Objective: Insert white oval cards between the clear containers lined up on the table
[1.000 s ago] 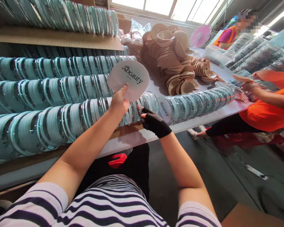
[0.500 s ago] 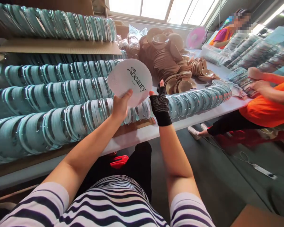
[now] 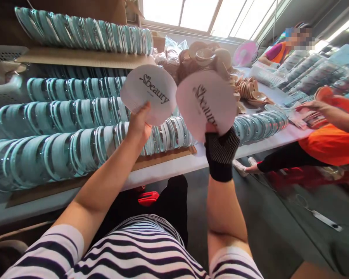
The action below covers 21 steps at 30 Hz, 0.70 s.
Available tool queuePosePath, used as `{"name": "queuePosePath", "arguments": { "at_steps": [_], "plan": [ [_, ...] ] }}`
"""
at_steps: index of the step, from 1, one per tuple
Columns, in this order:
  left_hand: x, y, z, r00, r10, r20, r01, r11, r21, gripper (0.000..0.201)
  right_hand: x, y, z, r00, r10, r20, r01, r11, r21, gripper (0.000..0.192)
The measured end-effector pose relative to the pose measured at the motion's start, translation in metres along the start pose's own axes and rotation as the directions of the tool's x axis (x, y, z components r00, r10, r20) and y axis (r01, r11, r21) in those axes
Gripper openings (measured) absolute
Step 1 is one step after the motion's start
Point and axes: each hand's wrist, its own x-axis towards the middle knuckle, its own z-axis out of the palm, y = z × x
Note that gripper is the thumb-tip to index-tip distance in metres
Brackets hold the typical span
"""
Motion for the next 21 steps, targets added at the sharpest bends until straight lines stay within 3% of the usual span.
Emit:
{"name": "queuePosePath", "arguments": {
  "at_steps": [4,8,11,16,17,21],
  "plan": [
    [0.023,0.003,-0.010,0.989,0.003,-0.149,-0.010,0.999,-0.048,0.051,-0.048,0.010,-0.028,0.983,-0.014,0.185,0.056,0.973,-0.225,0.048],
    [0.023,-0.003,-0.018,0.990,-0.009,-0.140,0.006,1.000,-0.025,0.046,-0.071,0.011,-0.014,0.947,0.035,0.321,0.103,0.909,-0.404,0.050],
    [0.018,-0.004,-0.018,0.992,-0.005,-0.124,0.005,1.000,0.000,0.048,-0.053,0.001,0.012,0.913,0.052,0.404,0.130,0.904,-0.409,0.047],
    [0.019,-0.003,-0.018,0.992,0.003,-0.130,-0.004,1.000,-0.011,0.044,-0.002,-0.027,0.061,0.781,0.107,0.616,0.207,0.885,-0.417,0.044],
    [0.019,-0.003,-0.018,0.990,0.009,-0.139,-0.011,1.000,-0.015,0.043,0.004,-0.031,0.066,0.777,0.118,0.618,0.213,0.875,-0.434,0.045],
    [0.020,-0.003,-0.019,0.987,-0.022,-0.162,0.018,1.000,-0.025,0.043,0.004,-0.028,0.071,0.848,0.042,0.529,0.210,0.889,-0.407,0.037]
  ]
}}
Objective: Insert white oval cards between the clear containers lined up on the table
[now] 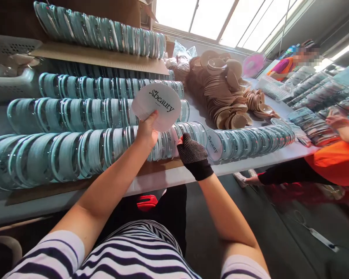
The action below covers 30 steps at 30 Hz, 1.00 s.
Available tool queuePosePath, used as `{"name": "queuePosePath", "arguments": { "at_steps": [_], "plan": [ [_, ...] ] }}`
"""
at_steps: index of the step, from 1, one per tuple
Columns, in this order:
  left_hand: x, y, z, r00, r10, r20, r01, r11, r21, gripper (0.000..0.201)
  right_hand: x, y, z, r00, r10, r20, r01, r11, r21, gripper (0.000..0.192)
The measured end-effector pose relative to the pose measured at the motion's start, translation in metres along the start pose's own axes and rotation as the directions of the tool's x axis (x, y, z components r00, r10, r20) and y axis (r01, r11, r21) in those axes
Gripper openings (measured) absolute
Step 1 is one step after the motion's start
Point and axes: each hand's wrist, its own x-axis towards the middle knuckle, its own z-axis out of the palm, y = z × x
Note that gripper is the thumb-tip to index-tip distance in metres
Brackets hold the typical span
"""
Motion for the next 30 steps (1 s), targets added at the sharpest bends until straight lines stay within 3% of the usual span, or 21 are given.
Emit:
{"name": "queuePosePath", "arguments": {
  "at_steps": [6,9,12,17,19,20,21,22,24,25,26,27,28,30],
  "plan": [
    [-0.002,-0.001,-0.001,0.999,-0.019,0.029,0.019,1.000,0.004,0.042,-0.005,0.020,0.018,0.985,-0.083,-0.154,0.127,0.944,0.306,0.035],
    [-0.002,0.000,-0.002,0.999,-0.028,0.039,0.027,0.999,0.020,0.038,0.000,0.023,0.021,0.979,-0.083,-0.187,0.138,0.943,0.302,0.034],
    [-0.004,0.001,-0.001,0.999,-0.027,0.028,0.027,0.999,0.018,0.035,0.004,0.018,0.021,0.991,-0.065,-0.120,0.086,0.980,0.178,0.030],
    [-0.007,0.001,-0.002,0.999,-0.035,0.042,0.034,0.999,0.032,0.040,0.000,0.009,0.019,0.986,-0.117,0.116,0.121,0.992,-0.027,0.027],
    [-0.008,0.000,-0.002,0.998,-0.027,0.056,0.025,0.999,0.046,0.045,-0.003,0.011,0.020,0.976,-0.119,0.185,0.115,0.993,0.034,0.025],
    [-0.008,0.000,-0.003,0.998,-0.022,0.061,0.018,0.999,0.051,0.046,-0.004,0.013,0.020,0.968,-0.116,0.220,0.083,0.985,0.153,0.023],
    [-0.008,-0.001,-0.003,0.998,-0.016,0.067,0.012,0.998,0.056,0.047,-0.005,0.015,0.022,0.954,-0.125,0.273,0.030,0.944,0.327,0.022],
    [-0.008,-0.001,-0.003,0.997,-0.008,0.071,0.004,0.998,0.059,0.046,-0.007,0.017,0.023,0.933,-0.150,0.327,-0.048,0.849,0.525,0.026],
    [-0.008,-0.003,-0.003,0.997,0.010,0.074,-0.015,0.998,0.066,0.043,-0.011,0.020,0.026,0.893,-0.236,0.384,-0.219,0.516,0.828,0.039],
    [-0.008,-0.003,-0.003,0.997,0.021,0.068,-0.026,0.997,0.072,0.042,-0.014,0.021,0.027,0.881,-0.278,0.383,-0.276,0.356,0.893,0.043],
    [-0.008,-0.004,-0.003,0.998,0.032,0.060,-0.037,0.996,0.079,0.040,-0.016,0.022,0.028,0.874,-0.311,0.374,-0.302,0.257,0.918,0.043],
    [-0.007,-0.005,-0.003,0.998,0.043,0.050,-0.047,0.995,0.086,0.039,-0.018,0.024,0.028,0.868,-0.327,0.373,-0.307,0.237,0.922,0.040],
    [-0.007,-0.006,-0.003,0.998,0.051,0.041,-0.055,0.994,0.093,0.039,-0.019,0.025,0.026,0.876,-0.308,0.371,-0.285,0.289,0.914,0.035],
    [-0.005,-0.009,-0.002,0.998,0.055,0.041,-0.059,0.993,0.105,0.037,-0.014,0.029,0.019,0.941,-0.191,0.279,-0.160,0.475,0.865,0.033]
  ]
}}
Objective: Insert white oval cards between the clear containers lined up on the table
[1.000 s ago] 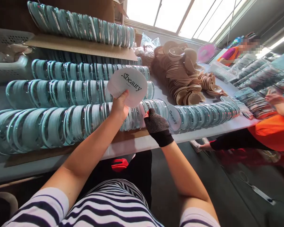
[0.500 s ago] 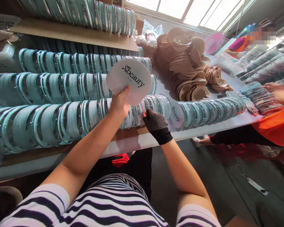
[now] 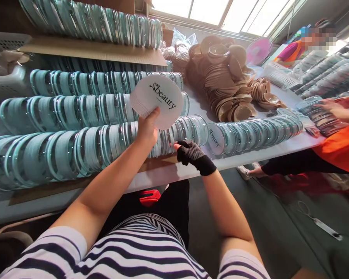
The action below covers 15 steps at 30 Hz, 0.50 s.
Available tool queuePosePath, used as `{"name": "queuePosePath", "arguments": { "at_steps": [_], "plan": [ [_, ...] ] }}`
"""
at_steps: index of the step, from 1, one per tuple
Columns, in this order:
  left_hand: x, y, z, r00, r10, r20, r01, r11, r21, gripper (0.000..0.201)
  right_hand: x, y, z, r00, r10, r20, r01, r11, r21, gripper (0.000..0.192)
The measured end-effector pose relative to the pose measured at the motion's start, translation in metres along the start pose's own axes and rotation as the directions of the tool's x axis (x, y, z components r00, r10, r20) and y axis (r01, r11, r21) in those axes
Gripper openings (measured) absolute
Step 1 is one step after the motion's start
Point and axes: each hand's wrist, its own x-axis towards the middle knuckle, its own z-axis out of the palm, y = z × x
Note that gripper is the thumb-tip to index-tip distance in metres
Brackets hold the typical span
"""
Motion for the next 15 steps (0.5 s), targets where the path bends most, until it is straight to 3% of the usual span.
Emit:
{"name": "queuePosePath", "arguments": {
  "at_steps": [1,2,4,5,7,9,11,13,15],
  "plan": [
    [0.001,-0.001,0.001,1.000,0.002,0.006,-0.002,1.000,0.007,0.036,0.004,-0.004,-0.005,0.988,-0.071,-0.140,0.059,0.994,-0.094,0.034],
    [0.001,-0.002,0.001,1.000,0.009,0.016,-0.010,1.000,0.015,0.034,0.010,-0.010,-0.011,0.943,-0.172,-0.285,0.128,0.978,-0.166,0.035],
    [-0.001,-0.003,0.002,0.998,0.040,0.038,-0.041,0.999,0.029,0.031,0.026,-0.023,-0.023,0.795,-0.372,-0.479,0.260,0.923,-0.285,0.042],
    [-0.003,-0.003,0.002,0.997,0.057,0.044,-0.059,0.998,0.038,0.030,0.033,-0.030,-0.026,0.741,-0.445,-0.503,0.292,0.888,-0.355,0.049],
    [-0.009,0.000,0.000,0.996,0.079,0.043,-0.081,0.995,0.064,0.029,0.043,-0.043,-0.027,0.703,-0.561,-0.437,0.288,0.786,-0.546,0.059],
    [-0.015,0.005,-0.004,0.996,0.092,0.022,-0.093,0.992,0.089,0.025,0.043,-0.053,-0.016,0.675,-0.646,-0.356,0.257,0.658,-0.708,0.060],
    [-0.021,0.011,-0.008,0.995,0.098,0.014,-0.099,0.990,0.096,0.020,0.036,-0.059,0.002,0.609,-0.721,-0.330,0.262,0.576,-0.774,0.056],
    [-0.026,0.017,-0.011,0.996,0.079,0.031,-0.081,0.993,0.081,0.015,0.033,-0.061,0.019,0.519,-0.776,-0.359,0.316,0.564,-0.763,0.050],
    [-0.032,0.022,-0.011,0.997,0.046,0.056,-0.050,0.997,0.065,0.013,0.036,-0.060,0.028,0.474,-0.775,-0.419,0.369,0.606,-0.704,0.046]
  ]
}}
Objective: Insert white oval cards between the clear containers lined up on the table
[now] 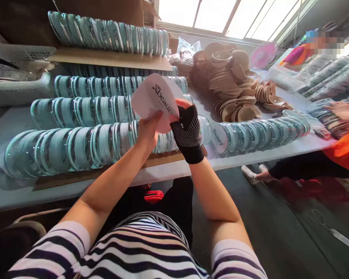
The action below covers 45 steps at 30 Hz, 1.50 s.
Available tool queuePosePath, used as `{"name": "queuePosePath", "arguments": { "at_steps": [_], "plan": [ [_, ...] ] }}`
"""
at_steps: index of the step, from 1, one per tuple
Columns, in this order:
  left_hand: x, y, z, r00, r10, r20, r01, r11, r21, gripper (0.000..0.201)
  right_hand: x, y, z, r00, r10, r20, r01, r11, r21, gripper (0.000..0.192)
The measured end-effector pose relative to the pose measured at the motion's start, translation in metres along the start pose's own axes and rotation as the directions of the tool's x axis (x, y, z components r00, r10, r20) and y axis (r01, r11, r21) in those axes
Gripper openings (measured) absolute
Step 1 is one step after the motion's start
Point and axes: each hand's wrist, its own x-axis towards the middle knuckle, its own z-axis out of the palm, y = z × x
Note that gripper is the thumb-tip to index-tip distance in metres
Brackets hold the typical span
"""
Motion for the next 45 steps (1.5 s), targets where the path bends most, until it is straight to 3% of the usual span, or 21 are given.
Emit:
{"name": "queuePosePath", "arguments": {
  "at_steps": [3,5,7,8,10,12,16,23,25,30,36,42,45],
  "plan": [
    [-0.007,0.009,0.005,0.998,-0.032,0.062,0.033,0.999,-0.003,0.015,-0.003,0.005,-0.002,0.989,0.129,-0.074,-0.129,0.992,0.000,0.047],
    [-0.007,0.017,0.008,0.994,-0.041,0.105,0.045,0.998,-0.035,0.016,-0.014,0.006,-0.022,0.961,0.204,-0.186,-0.226,0.968,-0.109,0.050],
    [0.000,0.023,0.009,0.996,-0.017,0.082,0.026,0.994,-0.109,0.019,-0.036,0.002,-0.053,0.939,0.223,-0.263,-0.291,0.922,-0.255,0.054],
    [0.006,0.025,0.008,0.999,-0.002,0.044,0.009,0.990,-0.144,0.020,-0.050,-0.002,-0.068,0.950,0.229,-0.215,-0.291,0.897,-0.333,0.055],
    [0.019,0.027,0.004,0.999,0.001,-0.045,-0.009,0.981,-0.193,0.021,-0.079,-0.012,-0.092,0.967,0.253,-0.009,-0.226,0.846,-0.483,0.053],
    [0.029,0.025,-0.002,0.995,-0.034,-0.095,0.012,0.975,-0.223,0.020,-0.101,-0.020,-0.101,0.931,0.293,0.217,-0.125,0.816,-0.565,0.049],
    [0.034,0.019,-0.010,0.995,-0.050,-0.085,0.026,0.965,-0.262,0.025,-0.105,-0.029,-0.079,0.812,0.352,0.465,-0.046,0.833,-0.551,0.048],
    [0.033,0.024,-0.016,0.989,-0.119,-0.082,0.089,0.949,-0.301,0.023,-0.033,-0.016,-0.006,0.667,0.377,0.642,-0.052,0.884,-0.465,0.039],
    [0.031,0.026,-0.017,0.989,-0.119,-0.091,0.086,0.950,-0.302,0.023,-0.028,-0.014,-0.001,0.674,0.375,0.636,-0.044,0.881,-0.472,0.042],
    [0.026,0.026,-0.018,0.985,-0.154,-0.073,0.128,0.950,-0.283,0.022,-0.045,-0.009,-0.011,0.753,0.266,0.602,-0.042,0.932,-0.360,0.030],
    [0.024,0.025,-0.020,0.992,-0.123,-0.041,0.106,0.951,-0.291,0.028,-0.039,-0.001,-0.009,0.813,0.240,0.530,-0.205,0.971,-0.126,0.030],
    [0.024,0.025,-0.022,0.993,-0.119,-0.025,0.107,0.955,-0.278,0.035,-0.018,-0.005,-0.003,0.768,0.238,0.594,-0.226,0.969,-0.096,0.019],
    [0.023,0.025,-0.023,0.994,-0.112,-0.006,0.106,0.958,-0.267,0.039,-0.005,-0.008,-0.005,0.707,0.254,0.660,-0.219,0.966,-0.138,0.016]
  ]
}}
